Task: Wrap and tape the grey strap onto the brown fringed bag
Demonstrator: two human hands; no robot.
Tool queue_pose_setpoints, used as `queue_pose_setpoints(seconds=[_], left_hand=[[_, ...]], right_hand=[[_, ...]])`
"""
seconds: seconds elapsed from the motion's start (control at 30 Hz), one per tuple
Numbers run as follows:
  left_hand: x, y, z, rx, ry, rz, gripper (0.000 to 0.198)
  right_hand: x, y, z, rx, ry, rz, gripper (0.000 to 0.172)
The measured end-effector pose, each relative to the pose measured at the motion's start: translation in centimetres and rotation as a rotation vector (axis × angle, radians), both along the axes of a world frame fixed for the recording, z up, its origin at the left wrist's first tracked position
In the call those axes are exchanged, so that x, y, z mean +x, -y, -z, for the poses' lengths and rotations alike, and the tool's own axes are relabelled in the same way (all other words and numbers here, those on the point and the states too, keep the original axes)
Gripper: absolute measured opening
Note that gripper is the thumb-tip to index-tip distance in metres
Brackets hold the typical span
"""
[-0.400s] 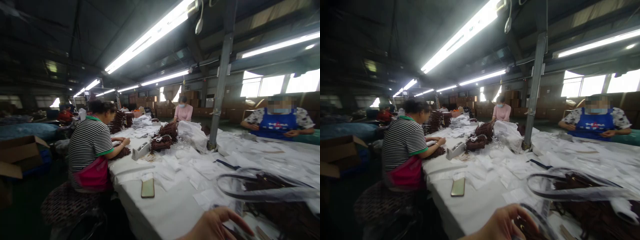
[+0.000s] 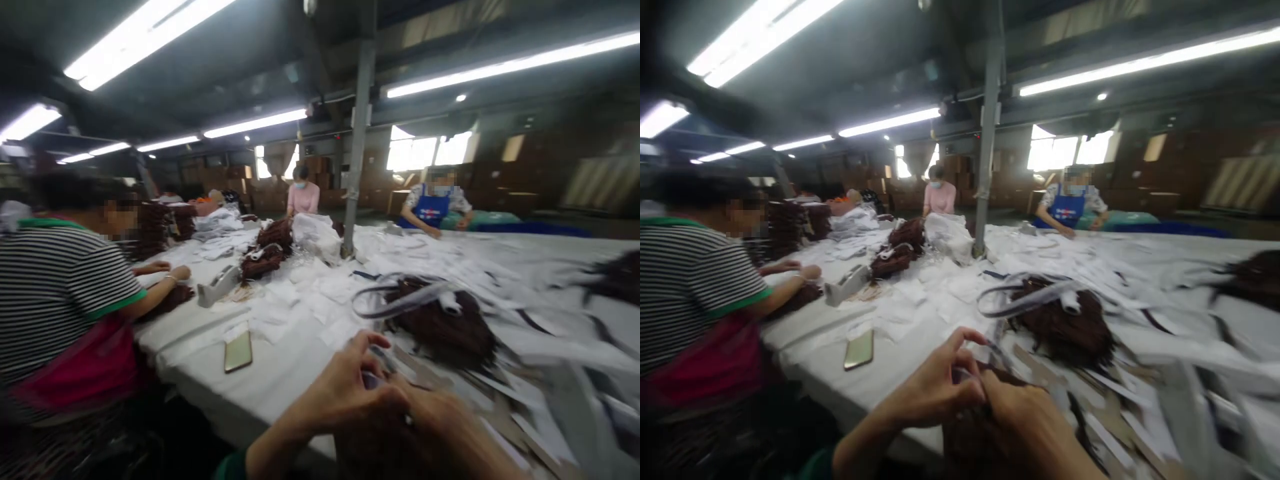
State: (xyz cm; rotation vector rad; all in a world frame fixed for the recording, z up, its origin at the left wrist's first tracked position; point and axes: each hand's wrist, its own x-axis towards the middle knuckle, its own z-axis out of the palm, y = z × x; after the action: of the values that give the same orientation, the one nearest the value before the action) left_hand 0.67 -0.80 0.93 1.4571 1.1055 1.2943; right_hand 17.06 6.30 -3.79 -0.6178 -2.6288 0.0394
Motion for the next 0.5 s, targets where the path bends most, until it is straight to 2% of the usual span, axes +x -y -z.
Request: queue_pose_setpoints(seconds=[0.03, 0.1, 0.17, 0.23, 0.3, 0.33, 0.4, 0.5], left_hand=[[-0.1, 0.3, -0.3, 0.012, -0.132, 0.001, 0.057], [0.0, 0.4, -0.8, 0.021, -0.164, -0.027, 0.041], [0.6, 0.1, -1.0, 0.036, 0.023, -0.100, 0.032], [1.2, -0.5, -0.6, 0.075, 0.293, -0.216, 0.033], [1.6, -1.1, 0.0, 0.123, 0.482, -0.320, 0.037], [1.6, -1.3, 0.3, 0.125, 0.496, -0.319, 0.038], [1.6, -1.6, 0.4, 0.080, 0.325, -0.206, 0.040], [1.7, -1.8, -0.8, 0.001, -0.164, 0.003, 0.048]], right_hand=[[-0.2, 0.6, -1.0, -0.033, 0.071, -0.006, 0.026], [-0.6, 1.5, -3.2, -0.142, 0.089, -0.011, 0.014], [-0.6, 1.9, -4.8, -0.251, -0.005, 0.018, 0.025], [-0.3, 2.1, -5.4, -0.336, -0.112, 0.072, 0.039], [0.1, 2.1, -4.9, -0.380, -0.172, 0.104, 0.035], [0.4, 2.0, -4.5, -0.379, -0.180, 0.109, 0.030], [0.8, 1.5, -3.8, -0.327, -0.138, 0.116, 0.022], [1.3, 0.6, -4.1, -0.220, -0.036, 0.107, 0.009]])
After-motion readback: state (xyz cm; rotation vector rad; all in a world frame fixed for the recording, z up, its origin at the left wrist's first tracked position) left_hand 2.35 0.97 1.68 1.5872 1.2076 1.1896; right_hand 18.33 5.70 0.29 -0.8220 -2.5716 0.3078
